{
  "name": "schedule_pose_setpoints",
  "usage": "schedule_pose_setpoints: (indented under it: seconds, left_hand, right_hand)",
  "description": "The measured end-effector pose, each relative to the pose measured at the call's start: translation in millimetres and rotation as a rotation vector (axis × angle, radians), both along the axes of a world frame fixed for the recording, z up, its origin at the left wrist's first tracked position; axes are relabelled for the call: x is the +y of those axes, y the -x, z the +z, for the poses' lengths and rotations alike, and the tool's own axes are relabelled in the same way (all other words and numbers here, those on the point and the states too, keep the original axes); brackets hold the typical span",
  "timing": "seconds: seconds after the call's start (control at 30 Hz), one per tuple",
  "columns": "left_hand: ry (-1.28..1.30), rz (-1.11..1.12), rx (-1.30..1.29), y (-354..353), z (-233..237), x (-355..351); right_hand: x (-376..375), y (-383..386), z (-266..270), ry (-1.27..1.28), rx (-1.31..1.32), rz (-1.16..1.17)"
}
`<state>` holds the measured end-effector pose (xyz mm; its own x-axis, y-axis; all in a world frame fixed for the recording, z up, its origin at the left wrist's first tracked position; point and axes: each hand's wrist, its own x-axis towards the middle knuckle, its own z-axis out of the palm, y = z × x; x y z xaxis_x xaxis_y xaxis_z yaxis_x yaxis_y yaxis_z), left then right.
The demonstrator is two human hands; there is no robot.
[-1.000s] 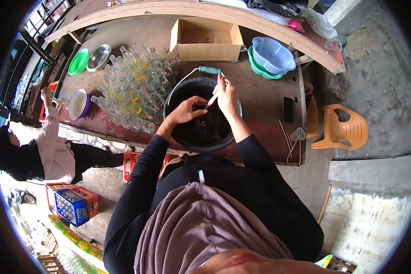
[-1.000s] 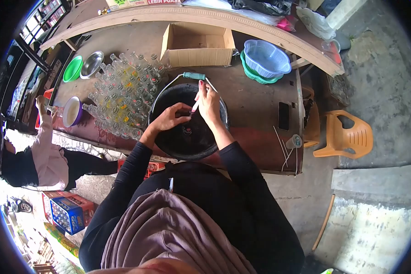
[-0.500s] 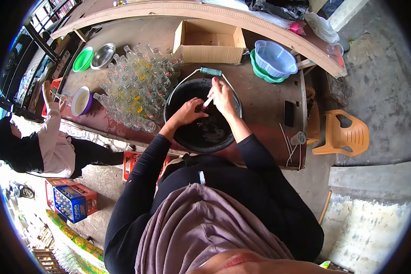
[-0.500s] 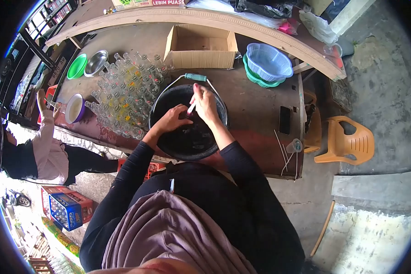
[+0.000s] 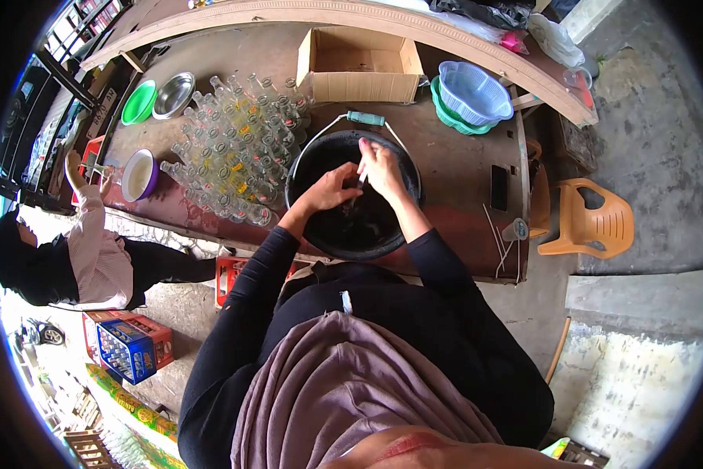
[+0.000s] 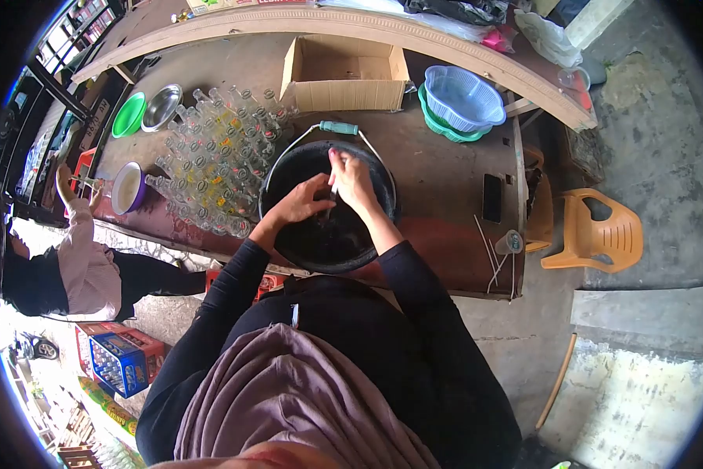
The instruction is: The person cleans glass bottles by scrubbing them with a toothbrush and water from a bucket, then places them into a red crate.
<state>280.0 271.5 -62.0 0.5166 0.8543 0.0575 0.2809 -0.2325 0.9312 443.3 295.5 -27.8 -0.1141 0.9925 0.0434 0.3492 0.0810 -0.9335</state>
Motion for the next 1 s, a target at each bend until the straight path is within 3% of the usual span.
schedule_pose_setpoints:
  seconds: [0.03,0.1,0.17,0.23,0.33,0.43,0.5,0.57,0.6,0.63,0.7,0.73,0.77,0.83,0.9,0.97,1.0]
  left_hand:
    - [0.000,-0.006,0.000,-0.3,2.7,-1.5]
    - [-0.266,-0.029,0.203,-0.9,6.7,-3.9]
    - [-0.220,-0.039,0.193,-0.8,8.3,-2.1]
    - [0.052,0.004,-0.108,-3.4,3.5,-0.1]
    - [-0.019,0.012,0.096,-4.1,1.6,-3.4]
    - [-0.211,-0.047,0.135,-2.6,9.9,0.2]
    - [-0.165,-0.052,0.111,-0.8,11.6,2.2]
    - [-0.073,0.048,0.147,-0.9,12.8,4.1]
    - [-0.121,0.052,0.005,-3.2,10.7,1.9]
    - [-0.125,0.036,0.006,-1.2,9.8,2.7]
    - [-0.366,-0.065,0.127,5.3,11.2,7.6]
    - [-0.202,-0.060,0.169,7.3,10.9,9.8]
    - [-0.199,-0.070,0.168,7.8,10.9,12.6]
    - [-0.170,-0.118,0.080,8.0,15.1,17.6]
    - [-0.081,-0.219,-0.002,9.7,19.6,21.7]
    - [-0.042,-0.319,0.184,10.3,23.2,24.5]
    - [0.000,-0.275,0.077,8.5,24.9,22.4]
  right_hand:
    - [-2.2,-0.3,-2.7,-0.098,0.009,0.031]
    - [-0.7,-0.2,2.6,-0.085,0.173,-0.068]
    - [2.7,-2.4,9.2,-0.162,0.137,-0.142]
    - [-8.2,5.7,27.3,-0.077,0.077,-0.186]
    - [-5.2,9.3,9.1,-0.023,-0.012,0.055]
    - [-2.6,10.0,13.9,-0.087,0.161,-0.137]
    - [-3.7,8.4,18.3,-0.142,0.046,-0.180]
    - [-2.5,16.8,7.0,0.039,-0.021,-0.103]
    - [-3.0,14.8,5.5,-0.019,-0.044,0.045]
    - [-2.8,16.5,3.6,-0.060,0.032,-0.006]
    - [3.1,10.4,11.4,-0.071,0.199,-0.182]
    - [8.8,2.9,9.9,-0.194,0.235,-0.195]
    - [9.2,2.3,10.0,-0.201,0.183,-0.234]
    - [0.7,12.5,12.6,-0.046,0.043,-0.199]
    - [-2.7,14.4,8.0,-0.038,-0.078,0.025]
    - [-2.7,13.5,1.8,-0.008,0.065,-0.163]
    - [-8.4,13.2,21.0,-0.042,0.070,-0.205]
